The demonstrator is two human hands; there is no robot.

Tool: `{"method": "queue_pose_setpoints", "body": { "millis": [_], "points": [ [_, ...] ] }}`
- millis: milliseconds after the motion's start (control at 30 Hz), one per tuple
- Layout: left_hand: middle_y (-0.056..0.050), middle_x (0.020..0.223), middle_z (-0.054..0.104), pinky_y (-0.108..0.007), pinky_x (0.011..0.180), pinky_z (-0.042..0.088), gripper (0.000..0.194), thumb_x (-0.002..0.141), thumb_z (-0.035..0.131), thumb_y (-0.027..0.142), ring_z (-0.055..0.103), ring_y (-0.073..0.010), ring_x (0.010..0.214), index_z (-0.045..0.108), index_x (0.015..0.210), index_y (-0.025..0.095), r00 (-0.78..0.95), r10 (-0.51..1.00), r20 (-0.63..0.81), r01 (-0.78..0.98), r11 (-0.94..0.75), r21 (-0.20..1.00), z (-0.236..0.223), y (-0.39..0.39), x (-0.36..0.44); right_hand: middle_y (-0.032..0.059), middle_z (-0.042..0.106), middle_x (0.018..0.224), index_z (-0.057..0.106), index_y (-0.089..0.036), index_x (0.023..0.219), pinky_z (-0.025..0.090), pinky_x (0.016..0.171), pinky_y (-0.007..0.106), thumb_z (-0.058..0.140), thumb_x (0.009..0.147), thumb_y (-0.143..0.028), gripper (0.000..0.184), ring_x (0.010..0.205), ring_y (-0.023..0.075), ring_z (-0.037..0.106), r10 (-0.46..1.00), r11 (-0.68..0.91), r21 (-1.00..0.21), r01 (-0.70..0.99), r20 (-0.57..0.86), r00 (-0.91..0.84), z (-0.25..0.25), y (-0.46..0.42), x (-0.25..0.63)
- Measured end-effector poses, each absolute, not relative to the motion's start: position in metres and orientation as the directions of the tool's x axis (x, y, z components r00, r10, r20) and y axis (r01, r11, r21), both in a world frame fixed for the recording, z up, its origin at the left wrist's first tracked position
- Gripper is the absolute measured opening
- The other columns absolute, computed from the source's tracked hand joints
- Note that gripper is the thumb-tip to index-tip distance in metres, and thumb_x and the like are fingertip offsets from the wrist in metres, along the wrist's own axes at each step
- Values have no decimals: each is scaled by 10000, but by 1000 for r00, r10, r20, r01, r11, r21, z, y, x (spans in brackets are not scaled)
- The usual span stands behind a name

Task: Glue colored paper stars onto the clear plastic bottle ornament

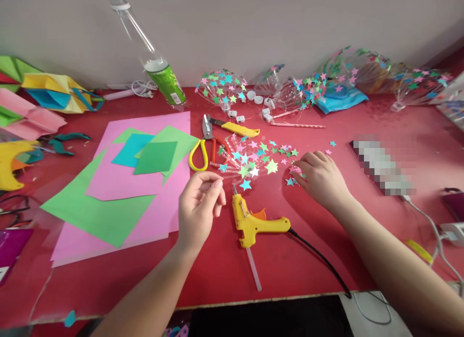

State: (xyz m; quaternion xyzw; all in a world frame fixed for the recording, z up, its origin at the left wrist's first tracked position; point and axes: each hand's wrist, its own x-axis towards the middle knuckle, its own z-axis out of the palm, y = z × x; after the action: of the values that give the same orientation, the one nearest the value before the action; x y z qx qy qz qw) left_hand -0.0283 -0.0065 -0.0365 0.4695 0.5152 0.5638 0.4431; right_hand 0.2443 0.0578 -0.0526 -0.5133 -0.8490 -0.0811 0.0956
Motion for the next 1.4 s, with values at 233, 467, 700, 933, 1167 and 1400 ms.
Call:
{"method": "queue_pose_setpoints", "body": {
  "millis": [233,467,700,933,1167,1400],
  "points": [
    [44,569,554,-187,361,313,48,904,576,250,437,-48,386,576,880,209,-144,988,61,-11,-63,998,-36,-9,-27,113,626,879,674,-154,841,343,725,354,515,905,-254,198,831,236,470,879,432,-52,900,249,-408,-60,60,240],
    [41,569,553,-181,354,322,53,898,575,254,436,-53,383,572,879,205,-139,987,82,-13,-84,996,-33,-11,-27,82,635,811,599,-180,762,386,717,343,539,856,-203,114,796,220,535,875,441,-212,872,319,-365,-61,64,242],
    [22,565,560,-187,361,327,150,902,549,298,421,-59,393,645,855,192,117,993,13,32,-17,999,-20,-21,-20,48,665,841,566,-216,879,490,740,333,556,874,-132,85,800,173,612,674,674,-306,672,627,-391,-19,28,217],
    [18,602,546,-207,456,397,144,902,542,301,484,-84,494,614,857,184,260,965,36,99,-64,993,-21,-31,-7,130,651,1091,563,-118,1055,543,837,347,548,879,-68,184,983,180,608,462,880,-225,418,612,-642,-25,-8,186],
    [32,589,520,-186,445,373,160,915,506,252,435,-60,467,575,794,174,273,962,2,61,-19,998,-20,-29,-8,156,635,1078,574,-56,1121,564,787,363,547,859,-31,264,955,204,601,391,919,-224,326,630,-671,-27,-8,187],
    [44,568,544,-161,411,348,110,858,544,177,422,-43,429,572,752,175,313,941,-125,-45,146,988,-22,-27,-10,149,644,1053,590,-57,1082,555,816,343,566,856,-51,227,965,196,604,392,919,-248,307,668,-632,-27,-5,186]
  ]
}}
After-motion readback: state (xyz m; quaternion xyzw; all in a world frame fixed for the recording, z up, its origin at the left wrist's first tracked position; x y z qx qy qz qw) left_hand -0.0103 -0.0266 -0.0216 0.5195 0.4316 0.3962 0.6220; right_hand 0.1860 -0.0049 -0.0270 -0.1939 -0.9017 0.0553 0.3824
